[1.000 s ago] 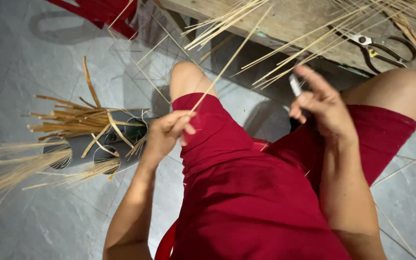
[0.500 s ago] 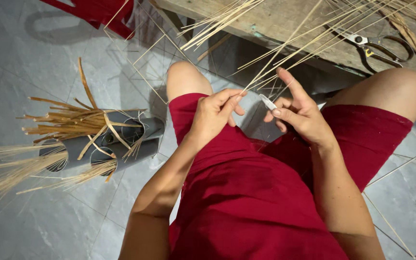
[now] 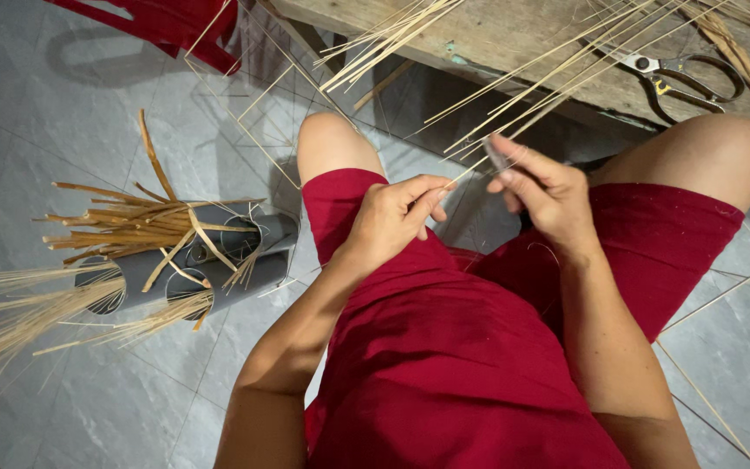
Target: The person sits on the floor and uses a small knife to peel thin strips of bamboo. They hold the bamboo in their left hand and scrape the knife along its length to remove the outer layer, repeating this process for multiple pieces.
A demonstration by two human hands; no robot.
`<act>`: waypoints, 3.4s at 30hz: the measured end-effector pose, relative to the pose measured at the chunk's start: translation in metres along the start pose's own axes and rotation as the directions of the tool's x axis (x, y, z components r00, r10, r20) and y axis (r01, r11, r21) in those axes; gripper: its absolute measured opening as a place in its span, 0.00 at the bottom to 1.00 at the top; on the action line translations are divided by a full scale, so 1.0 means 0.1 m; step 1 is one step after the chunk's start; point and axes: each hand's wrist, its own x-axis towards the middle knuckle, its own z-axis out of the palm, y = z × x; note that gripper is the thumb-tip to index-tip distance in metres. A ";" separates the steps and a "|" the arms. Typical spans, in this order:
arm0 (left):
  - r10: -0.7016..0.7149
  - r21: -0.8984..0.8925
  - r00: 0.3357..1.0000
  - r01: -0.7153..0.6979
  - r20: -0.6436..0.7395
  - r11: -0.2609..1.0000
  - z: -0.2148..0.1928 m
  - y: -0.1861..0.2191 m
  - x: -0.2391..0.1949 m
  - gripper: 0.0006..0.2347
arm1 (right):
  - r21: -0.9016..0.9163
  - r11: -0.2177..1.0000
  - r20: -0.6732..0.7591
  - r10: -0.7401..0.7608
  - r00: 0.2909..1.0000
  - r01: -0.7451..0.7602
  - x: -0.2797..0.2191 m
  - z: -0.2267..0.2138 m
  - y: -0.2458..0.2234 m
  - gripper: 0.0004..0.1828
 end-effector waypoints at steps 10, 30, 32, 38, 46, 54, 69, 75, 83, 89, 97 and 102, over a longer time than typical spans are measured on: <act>0.000 -0.139 0.999 -0.005 -0.037 0.990 -0.25 -0.38 -0.04 0.10 | 0.348 0.912 -0.395 -0.069 0.916 0.219 0.06 -0.47 0.02 0.24; -0.032 -0.284 0.994 0.062 0.107 0.957 0.22 -0.51 0.24 0.11 | 0.328 0.895 0.240 0.231 0.943 -0.302 0.07 -0.06 0.05 0.29; -0.056 -0.248 0.992 0.083 0.117 0.965 0.18 -0.56 0.19 0.11 | 0.400 0.879 0.156 0.213 0.965 -0.259 0.08 -0.16 0.05 0.27; -0.093 -0.259 0.986 0.126 0.135 0.958 -0.10 -0.74 0.02 0.10 | 0.494 0.845 0.058 0.203 0.977 -0.205 0.10 -0.26 0.00 0.29; -0.077 -0.239 0.995 0.091 0.070 0.967 0.07 -0.53 0.07 0.09 | 0.314 0.869 0.383 0.252 0.889 -0.382 0.11 0.08 0.00 0.30; -0.076 -0.188 0.996 0.081 0.035 0.979 0.03 -0.46 0.04 0.08 | 0.316 0.862 0.297 0.308 0.904 -0.397 0.11 0.05 0.00 0.25; -0.147 -0.106 0.984 0.157 0.101 0.982 -0.46 -0.72 -0.33 0.08 | 0.557 0.806 0.037 0.214 0.976 -0.198 0.09 -0.43 0.01 0.22; -0.136 -0.129 0.991 0.133 -0.016 0.983 -1.01 -0.95 -0.46 0.08 | 0.636 0.761 -0.354 0.137 0.925 0.131 0.11 -0.85 0.10 0.19; 0.112 -0.089 0.906 -0.162 -0.407 0.983 -1.28 -0.55 0.20 0.07 | 0.427 0.901 -0.211 0.183 0.960 -0.078 0.20 -0.54 0.11 0.20; 0.462 0.277 0.781 -0.375 -0.420 0.885 -0.89 -0.28 1.40 0.06 | -0.070 0.881 0.162 0.473 0.866 -0.468 0.21 0.17 0.15 0.31; 0.531 0.517 0.761 -0.305 -0.372 0.800 -0.34 -0.34 2.73 0.06 | -0.195 0.893 0.258 0.445 0.858 -0.405 0.28 0.19 0.74 0.22; 0.509 0.579 0.793 -0.253 -0.335 0.775 -0.10 -0.56 3.26 0.06 | -0.173 0.871 0.114 0.482 0.869 -0.461 0.33 0.20 0.84 0.22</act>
